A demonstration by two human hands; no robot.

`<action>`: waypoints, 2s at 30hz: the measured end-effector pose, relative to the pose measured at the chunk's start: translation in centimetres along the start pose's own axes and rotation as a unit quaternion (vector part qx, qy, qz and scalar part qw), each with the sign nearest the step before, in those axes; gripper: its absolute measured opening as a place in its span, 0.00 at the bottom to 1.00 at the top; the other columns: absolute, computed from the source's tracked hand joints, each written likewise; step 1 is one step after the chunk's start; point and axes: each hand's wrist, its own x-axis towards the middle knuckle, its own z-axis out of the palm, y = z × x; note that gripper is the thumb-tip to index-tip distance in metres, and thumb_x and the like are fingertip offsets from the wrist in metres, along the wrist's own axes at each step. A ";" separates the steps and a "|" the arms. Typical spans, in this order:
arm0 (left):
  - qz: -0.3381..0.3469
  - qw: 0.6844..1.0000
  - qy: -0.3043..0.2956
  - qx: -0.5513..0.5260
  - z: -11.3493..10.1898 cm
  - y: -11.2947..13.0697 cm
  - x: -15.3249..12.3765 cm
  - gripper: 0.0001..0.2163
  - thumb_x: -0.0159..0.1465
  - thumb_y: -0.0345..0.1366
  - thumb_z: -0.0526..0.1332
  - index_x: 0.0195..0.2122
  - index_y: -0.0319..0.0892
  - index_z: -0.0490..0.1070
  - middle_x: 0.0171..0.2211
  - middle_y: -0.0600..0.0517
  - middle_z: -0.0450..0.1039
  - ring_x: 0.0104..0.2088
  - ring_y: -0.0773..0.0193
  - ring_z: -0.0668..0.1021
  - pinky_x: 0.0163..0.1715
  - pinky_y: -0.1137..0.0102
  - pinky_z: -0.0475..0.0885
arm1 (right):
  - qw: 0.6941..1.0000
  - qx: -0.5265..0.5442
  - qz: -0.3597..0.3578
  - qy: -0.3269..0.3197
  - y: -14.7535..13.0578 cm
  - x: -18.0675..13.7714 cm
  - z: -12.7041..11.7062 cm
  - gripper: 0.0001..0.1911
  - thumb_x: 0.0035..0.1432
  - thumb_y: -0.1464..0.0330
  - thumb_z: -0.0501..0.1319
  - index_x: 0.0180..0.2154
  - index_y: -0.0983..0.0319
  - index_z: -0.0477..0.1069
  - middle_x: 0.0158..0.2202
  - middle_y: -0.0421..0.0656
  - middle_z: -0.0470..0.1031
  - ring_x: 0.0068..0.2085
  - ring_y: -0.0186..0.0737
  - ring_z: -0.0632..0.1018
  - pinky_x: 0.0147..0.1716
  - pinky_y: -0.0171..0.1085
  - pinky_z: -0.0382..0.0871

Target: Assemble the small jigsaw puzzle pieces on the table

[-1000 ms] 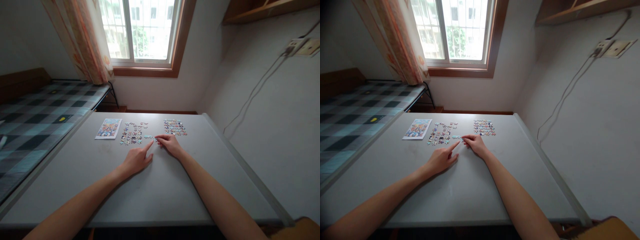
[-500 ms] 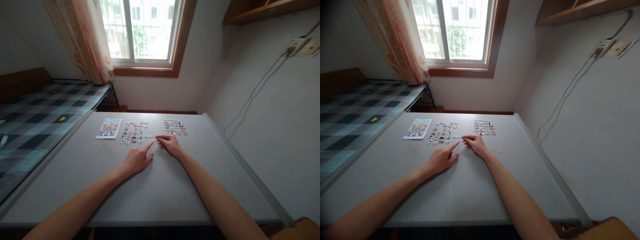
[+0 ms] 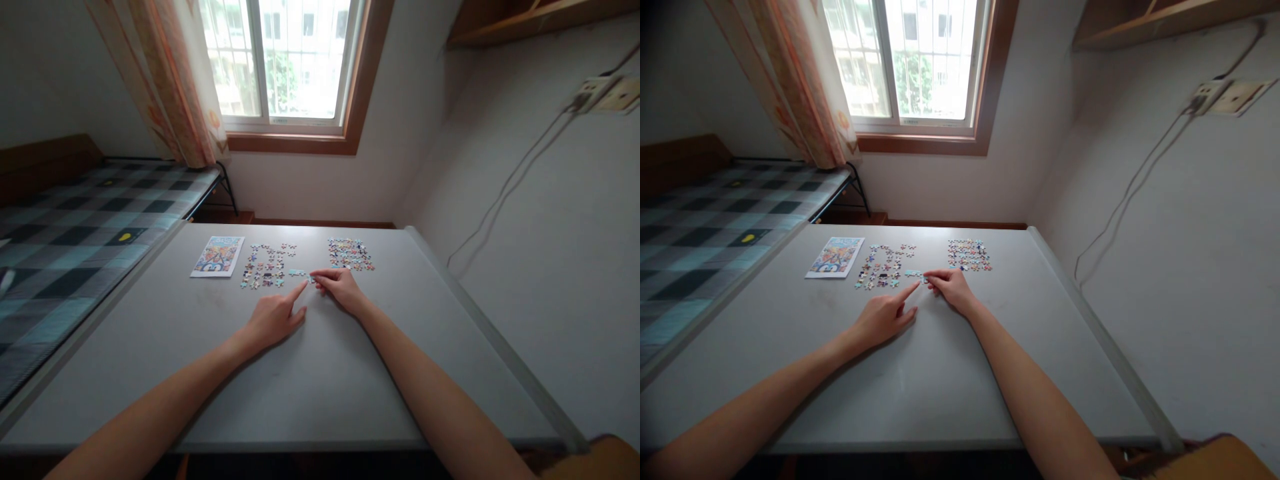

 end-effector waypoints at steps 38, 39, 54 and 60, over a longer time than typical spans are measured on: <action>0.009 0.992 0.115 0.045 1.1 -1.3 1.5 0.24 0.63 0.48 0.50 0.59 0.44 0.61 0.58 0.47 0.61 0.62 0.50 0.51 0.60 0.53 0.42 | 0.957 -0.213 -0.142 0.135 1.1 2.7 2.4 0.10 0.50 0.70 0.57 0.32 0.62 0.76 0.31 0.44 0.78 0.31 0.37 0.75 0.36 0.37 0.69; 0.009 0.992 0.115 0.045 1.1 -1.3 1.5 0.24 0.63 0.48 0.50 0.58 0.44 0.61 0.58 0.47 0.61 0.62 0.50 0.51 0.60 0.53 0.42 | 0.956 -0.218 -0.143 0.131 1.1 2.6 2.4 0.10 0.50 0.70 0.57 0.32 0.62 0.76 0.31 0.44 0.78 0.31 0.37 0.75 0.36 0.37 0.69; 0.022 0.989 0.144 0.005 0.6 -1.4 1.3 0.18 0.63 0.40 0.53 0.54 0.43 0.63 0.46 0.45 0.69 0.47 0.56 0.71 0.48 0.62 0.64 | 0.937 -0.276 -0.156 0.147 0.8 1.9 2.4 0.09 0.50 0.73 0.56 0.31 0.63 0.75 0.30 0.42 0.77 0.29 0.33 0.73 0.34 0.33 0.68; 0.021 0.996 0.079 0.044 0.7 -0.8 0.9 0.15 0.66 0.42 0.47 0.46 0.46 0.69 0.43 0.49 0.71 0.33 0.63 0.77 0.32 0.69 0.69 | 0.934 -0.289 -0.159 0.139 0.8 1.8 2.4 0.09 0.51 0.73 0.57 0.31 0.62 0.76 0.30 0.42 0.77 0.29 0.34 0.73 0.34 0.33 0.67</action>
